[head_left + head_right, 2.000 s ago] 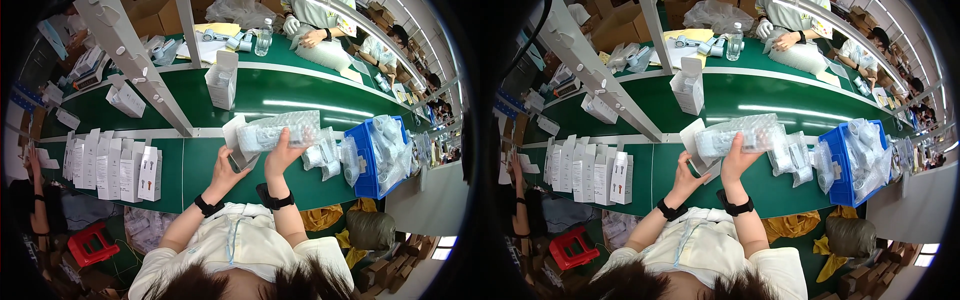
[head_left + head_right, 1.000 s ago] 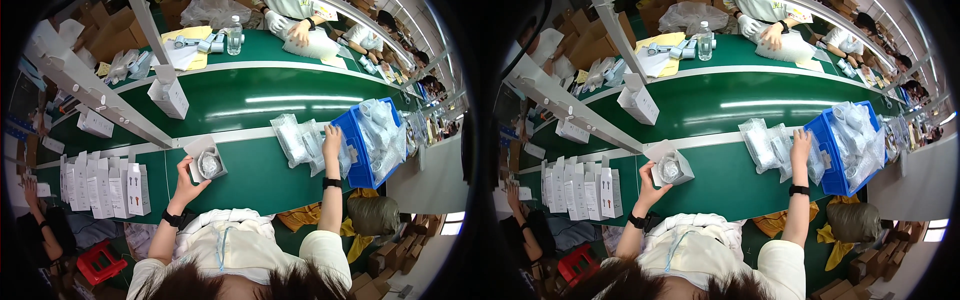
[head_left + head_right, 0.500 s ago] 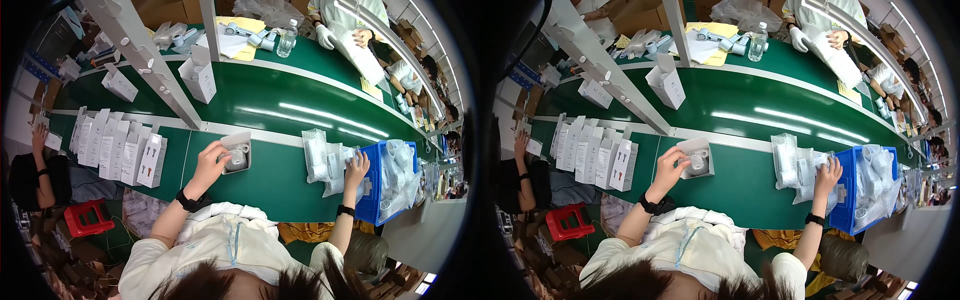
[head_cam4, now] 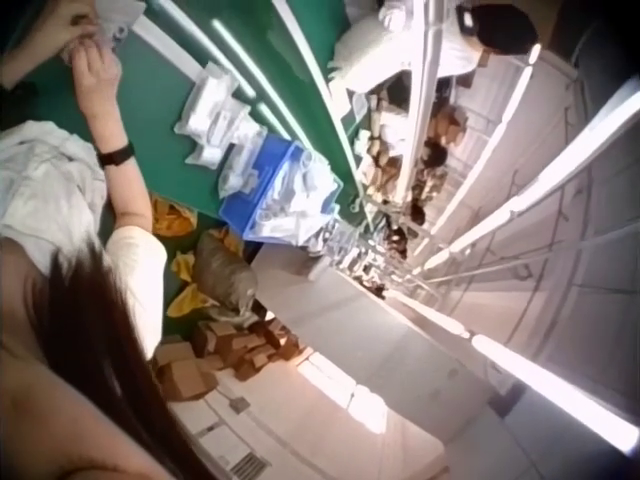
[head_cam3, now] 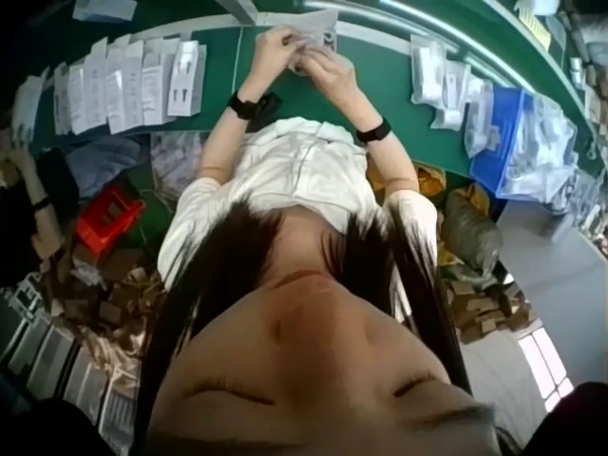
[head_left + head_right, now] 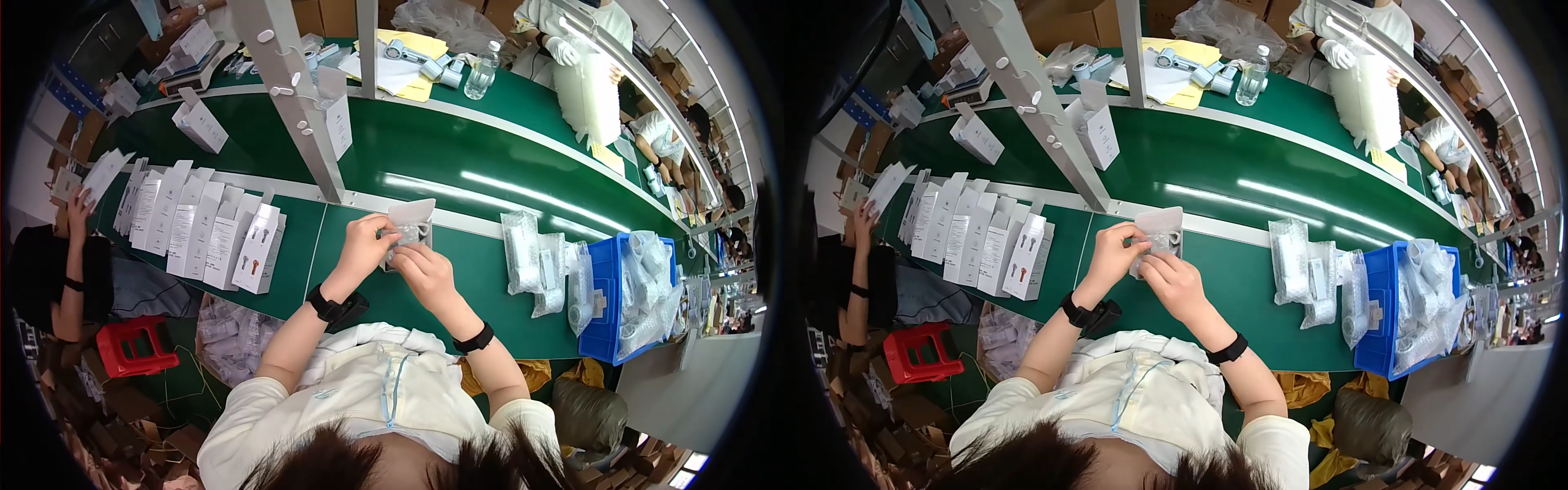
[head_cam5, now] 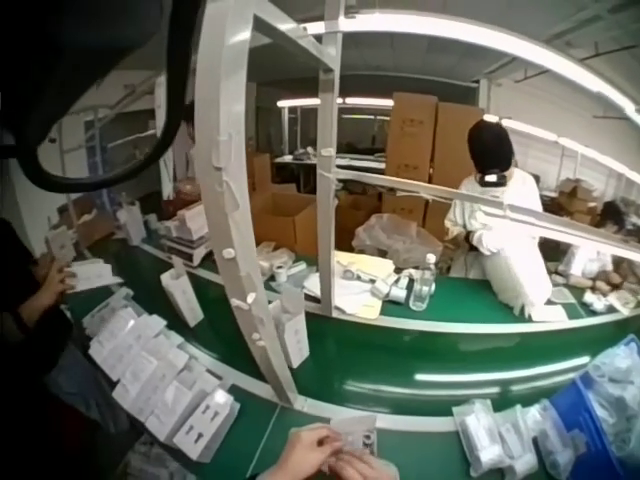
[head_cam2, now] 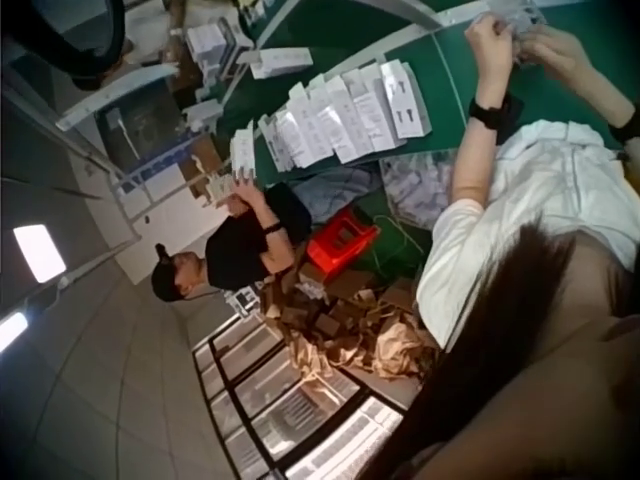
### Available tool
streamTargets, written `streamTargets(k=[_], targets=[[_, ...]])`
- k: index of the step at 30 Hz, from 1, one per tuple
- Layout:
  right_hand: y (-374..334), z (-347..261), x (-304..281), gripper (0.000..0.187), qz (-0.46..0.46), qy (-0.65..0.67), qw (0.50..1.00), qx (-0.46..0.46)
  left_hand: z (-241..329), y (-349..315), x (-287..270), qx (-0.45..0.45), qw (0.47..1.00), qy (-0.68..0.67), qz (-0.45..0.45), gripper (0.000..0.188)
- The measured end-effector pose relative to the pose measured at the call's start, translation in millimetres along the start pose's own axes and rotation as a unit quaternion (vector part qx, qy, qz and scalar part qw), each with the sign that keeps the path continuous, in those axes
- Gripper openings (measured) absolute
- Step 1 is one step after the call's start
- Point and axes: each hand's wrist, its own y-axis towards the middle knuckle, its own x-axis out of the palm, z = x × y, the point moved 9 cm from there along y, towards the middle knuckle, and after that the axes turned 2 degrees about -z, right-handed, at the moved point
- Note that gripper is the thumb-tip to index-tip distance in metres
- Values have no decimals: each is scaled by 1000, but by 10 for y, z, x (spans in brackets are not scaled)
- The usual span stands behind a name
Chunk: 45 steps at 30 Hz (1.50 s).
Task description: The person packs handheld fans by placing a fan and a small plastic bag into a box before setting it aside, then retrieves more plastic bags from a yellow bag on the floor.
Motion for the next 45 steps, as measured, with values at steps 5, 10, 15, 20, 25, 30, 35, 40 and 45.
streamTargets(k=[5, 10, 15, 20, 25, 30, 35, 40, 45], targets=[[-157, -38, 194, 46, -95, -131, 986, -26, -178, -40, -103, -2, 994, -113, -9, 17], [-287, 488, -160, 92, 88, 3, 986, 141, -800, -288, -1543, -9, 870, 444, 215, 85], [-365, 1134, 467, 106, 1, 268, 920, 286, -2152, -927, -1490, -236, 841, 486, 28, 108], [10, 1958, -59, 104, 128, 227, 922, 287, -1355, -902, -811, -183, 948, 261, 26, 106], [319, 2914, -598, 105, 200, 88, 933, 285, -853, -641, -196, -96, 988, 115, -32, 105], [77, 2945, -958, 101, 179, -182, 938, 236, -309, -179, 310, 103, 990, 37, -93, 105], [-1062, 2800, -1037, 85, -181, -383, 728, 540, -120, 22, 473, 190, 978, -15, -84, 97], [-1759, 2740, -864, 76, -167, -378, 722, 555, -10, 112, 747, 215, 966, 14, -140, 93], [-1432, 2249, -1155, 72, 27, -166, 861, 480, -28, 163, 679, 189, 976, -2, -112, 77]])
